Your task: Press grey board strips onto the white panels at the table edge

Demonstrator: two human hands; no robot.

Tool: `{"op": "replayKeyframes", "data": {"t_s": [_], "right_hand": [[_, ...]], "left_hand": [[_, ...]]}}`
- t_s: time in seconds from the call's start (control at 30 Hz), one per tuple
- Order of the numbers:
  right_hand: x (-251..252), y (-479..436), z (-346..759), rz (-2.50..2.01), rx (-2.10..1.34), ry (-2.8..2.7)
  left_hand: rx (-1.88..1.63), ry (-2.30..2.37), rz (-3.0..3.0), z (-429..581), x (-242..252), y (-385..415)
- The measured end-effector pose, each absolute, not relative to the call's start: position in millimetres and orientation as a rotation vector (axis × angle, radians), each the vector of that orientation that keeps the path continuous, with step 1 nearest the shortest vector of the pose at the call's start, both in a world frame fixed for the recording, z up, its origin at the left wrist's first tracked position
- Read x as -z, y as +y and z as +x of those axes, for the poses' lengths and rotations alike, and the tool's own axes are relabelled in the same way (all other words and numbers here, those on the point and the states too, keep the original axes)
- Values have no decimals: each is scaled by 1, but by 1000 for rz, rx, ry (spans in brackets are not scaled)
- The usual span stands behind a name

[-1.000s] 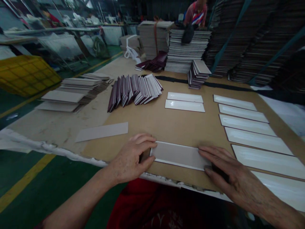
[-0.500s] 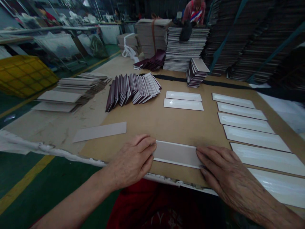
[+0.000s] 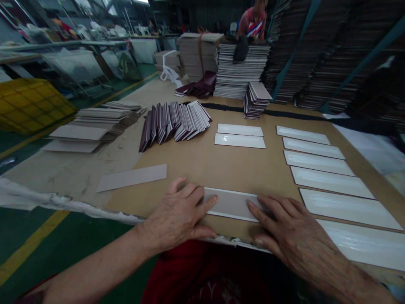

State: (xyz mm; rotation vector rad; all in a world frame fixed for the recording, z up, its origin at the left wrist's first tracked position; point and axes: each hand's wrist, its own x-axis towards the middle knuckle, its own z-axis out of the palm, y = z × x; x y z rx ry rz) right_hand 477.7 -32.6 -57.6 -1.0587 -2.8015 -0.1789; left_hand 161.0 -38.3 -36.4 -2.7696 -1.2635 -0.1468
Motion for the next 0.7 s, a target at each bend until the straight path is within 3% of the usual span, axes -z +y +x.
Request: {"op": "replayKeyframes", "data": {"t_s": [0.43, 0.7], "right_hand": [[51, -38, 500, -954, 17, -2796], [59, -44, 482, -610, 283, -2642]], "left_hand": [[325, -1313, -2904, 137, 46, -38], [582, -1309, -2946, 121, 47, -40]]}}
